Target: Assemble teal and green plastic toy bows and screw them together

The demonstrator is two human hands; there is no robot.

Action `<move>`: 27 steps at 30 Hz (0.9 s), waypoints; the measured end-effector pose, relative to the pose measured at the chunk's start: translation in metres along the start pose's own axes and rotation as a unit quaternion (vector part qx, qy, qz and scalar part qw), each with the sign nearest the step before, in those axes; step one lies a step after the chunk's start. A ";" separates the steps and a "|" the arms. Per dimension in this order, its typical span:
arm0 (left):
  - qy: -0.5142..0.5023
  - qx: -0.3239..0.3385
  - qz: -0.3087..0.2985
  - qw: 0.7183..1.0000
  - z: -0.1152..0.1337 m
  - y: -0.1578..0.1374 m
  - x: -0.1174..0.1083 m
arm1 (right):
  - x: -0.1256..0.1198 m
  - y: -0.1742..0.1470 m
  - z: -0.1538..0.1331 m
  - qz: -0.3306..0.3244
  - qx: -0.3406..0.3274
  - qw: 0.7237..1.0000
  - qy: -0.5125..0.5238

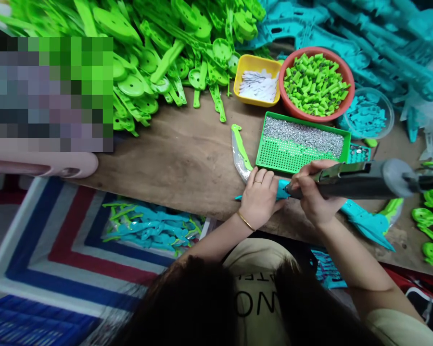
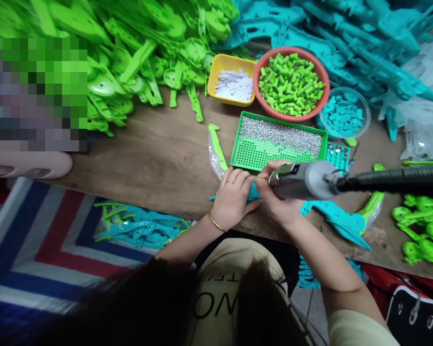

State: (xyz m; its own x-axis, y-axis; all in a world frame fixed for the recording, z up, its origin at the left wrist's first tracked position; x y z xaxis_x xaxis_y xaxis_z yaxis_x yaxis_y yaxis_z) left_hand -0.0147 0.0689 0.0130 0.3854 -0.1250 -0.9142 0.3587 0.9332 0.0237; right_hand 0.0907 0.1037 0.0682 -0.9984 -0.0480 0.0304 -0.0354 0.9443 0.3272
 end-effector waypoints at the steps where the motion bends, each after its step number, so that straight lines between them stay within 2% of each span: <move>1: -0.001 0.000 0.004 1.000 -0.002 -0.003 -0.002 | 0.000 0.008 -0.006 0.011 -0.011 1.000 0.011; 5: 0.013 -0.026 0.011 1.000 -0.015 -0.017 -0.012 | -0.015 0.046 -0.022 0.149 -0.132 0.980 0.023; 8: 0.029 -0.037 0.004 0.999 -0.017 -0.019 -0.019 | -0.018 0.068 0.002 0.200 -0.137 0.970 -0.009; 11: 0.024 -0.011 0.000 1.000 -0.007 -0.010 -0.018 | -0.016 0.075 0.033 0.208 -0.103 0.971 -0.057; 14: 0.021 0.016 -0.018 0.999 0.002 0.001 -0.009 | -0.017 0.074 0.047 0.208 -0.097 0.971 -0.070; 19: 0.009 0.018 -0.044 0.999 -0.001 0.005 0.006 | -0.015 0.073 0.046 0.191 -0.101 0.976 -0.028; 27: 0.015 0.017 -0.036 0.999 -0.002 0.003 0.003 | -0.012 0.074 0.042 0.193 -0.083 0.977 -0.023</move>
State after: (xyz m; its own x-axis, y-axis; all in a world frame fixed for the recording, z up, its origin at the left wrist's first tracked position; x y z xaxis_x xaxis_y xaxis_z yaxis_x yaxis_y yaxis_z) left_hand -0.0142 0.0716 0.0099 0.3313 -0.1811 -0.9260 0.4132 0.9101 -0.0302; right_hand 0.0978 0.1878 0.0521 -0.9372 0.3192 0.1406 0.3477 0.8235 0.4483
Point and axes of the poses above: each hand's wrist, its own y-axis towards the middle knuckle, its own x-axis out of the palm, z = x × y, the point moved 8 cm from there along y, towards the middle knuckle, and after that the axes turned 3 degrees about -z, right-handed, at the moved point
